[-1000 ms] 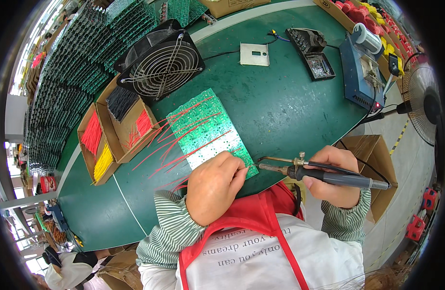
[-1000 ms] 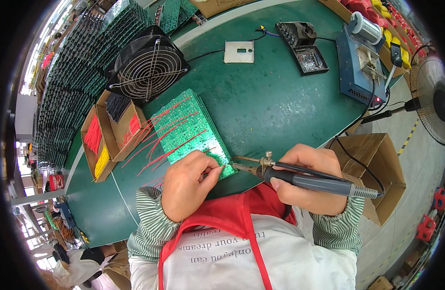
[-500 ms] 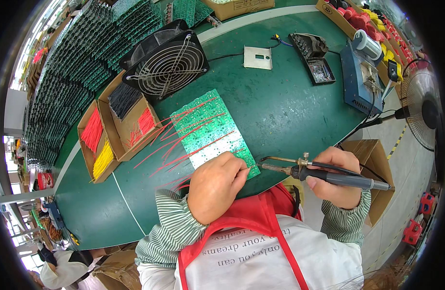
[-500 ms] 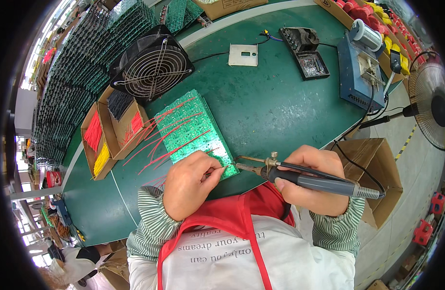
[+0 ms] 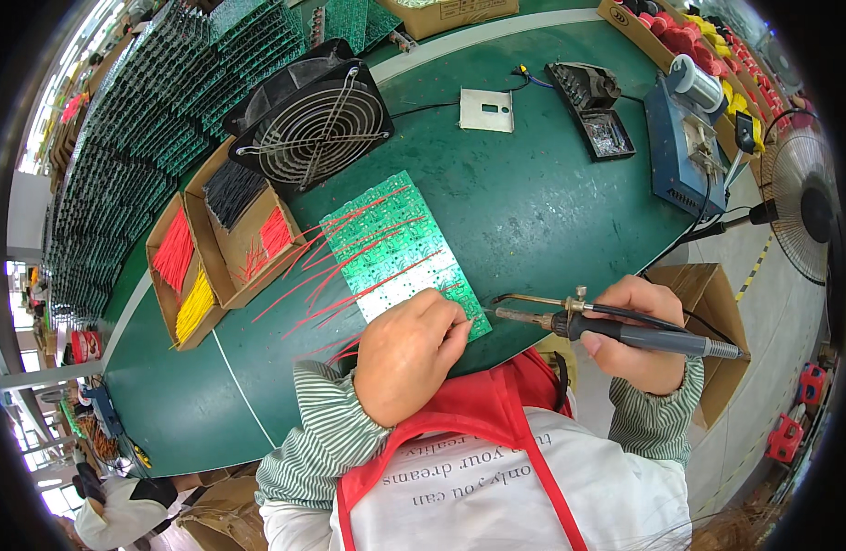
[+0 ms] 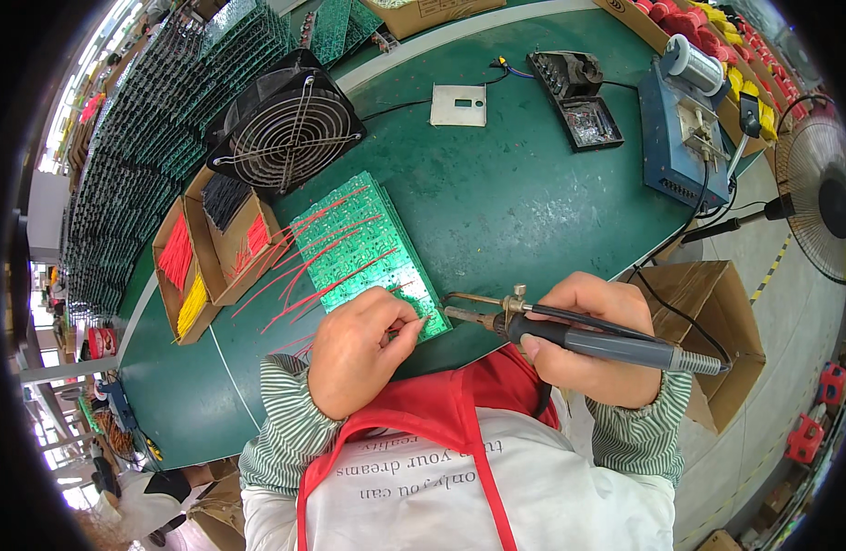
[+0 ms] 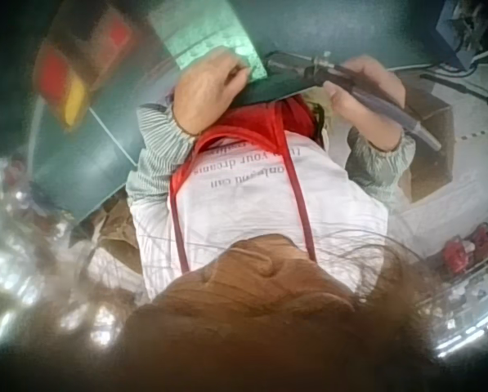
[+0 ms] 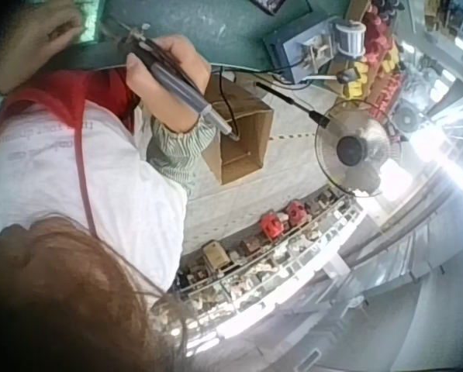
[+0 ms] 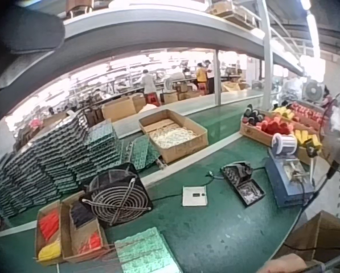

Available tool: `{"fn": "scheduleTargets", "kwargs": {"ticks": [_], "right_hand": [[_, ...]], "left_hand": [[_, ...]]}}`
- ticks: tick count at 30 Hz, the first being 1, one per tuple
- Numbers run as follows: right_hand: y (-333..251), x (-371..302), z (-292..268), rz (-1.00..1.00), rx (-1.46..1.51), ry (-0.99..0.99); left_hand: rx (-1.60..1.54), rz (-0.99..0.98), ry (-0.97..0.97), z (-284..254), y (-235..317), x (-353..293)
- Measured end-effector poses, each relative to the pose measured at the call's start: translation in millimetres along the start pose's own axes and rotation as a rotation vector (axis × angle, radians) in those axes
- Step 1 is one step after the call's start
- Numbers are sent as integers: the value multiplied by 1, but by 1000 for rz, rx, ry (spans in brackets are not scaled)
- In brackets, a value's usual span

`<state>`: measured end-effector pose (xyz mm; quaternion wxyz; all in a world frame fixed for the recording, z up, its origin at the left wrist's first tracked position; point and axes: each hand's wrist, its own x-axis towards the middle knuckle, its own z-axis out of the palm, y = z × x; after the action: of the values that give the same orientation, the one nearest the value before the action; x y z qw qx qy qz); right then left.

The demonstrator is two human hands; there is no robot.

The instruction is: The person takes wires from boxes by hand and solders them onto a circuit board using a soldering iron.

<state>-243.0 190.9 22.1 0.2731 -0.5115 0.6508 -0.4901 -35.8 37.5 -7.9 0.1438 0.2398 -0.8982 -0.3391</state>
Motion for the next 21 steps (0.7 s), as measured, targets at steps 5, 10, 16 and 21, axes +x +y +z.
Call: {"fn": "scheduleTargets", "kwargs": {"ticks": [5, 10, 16, 21], "right_hand": [[-2, 4, 3, 44, 35, 28], [-1, 12, 9, 67, 110, 30], [4, 10, 11, 201, 116, 134], [4, 23, 17, 179, 107, 118]], "left_hand": [[-4, -15, -13, -2, -1, 1], [88, 70, 21, -24, -5, -12], [308, -165, -10, -105, -70, -60], [609, -503, 278, -190, -155, -85]]}}
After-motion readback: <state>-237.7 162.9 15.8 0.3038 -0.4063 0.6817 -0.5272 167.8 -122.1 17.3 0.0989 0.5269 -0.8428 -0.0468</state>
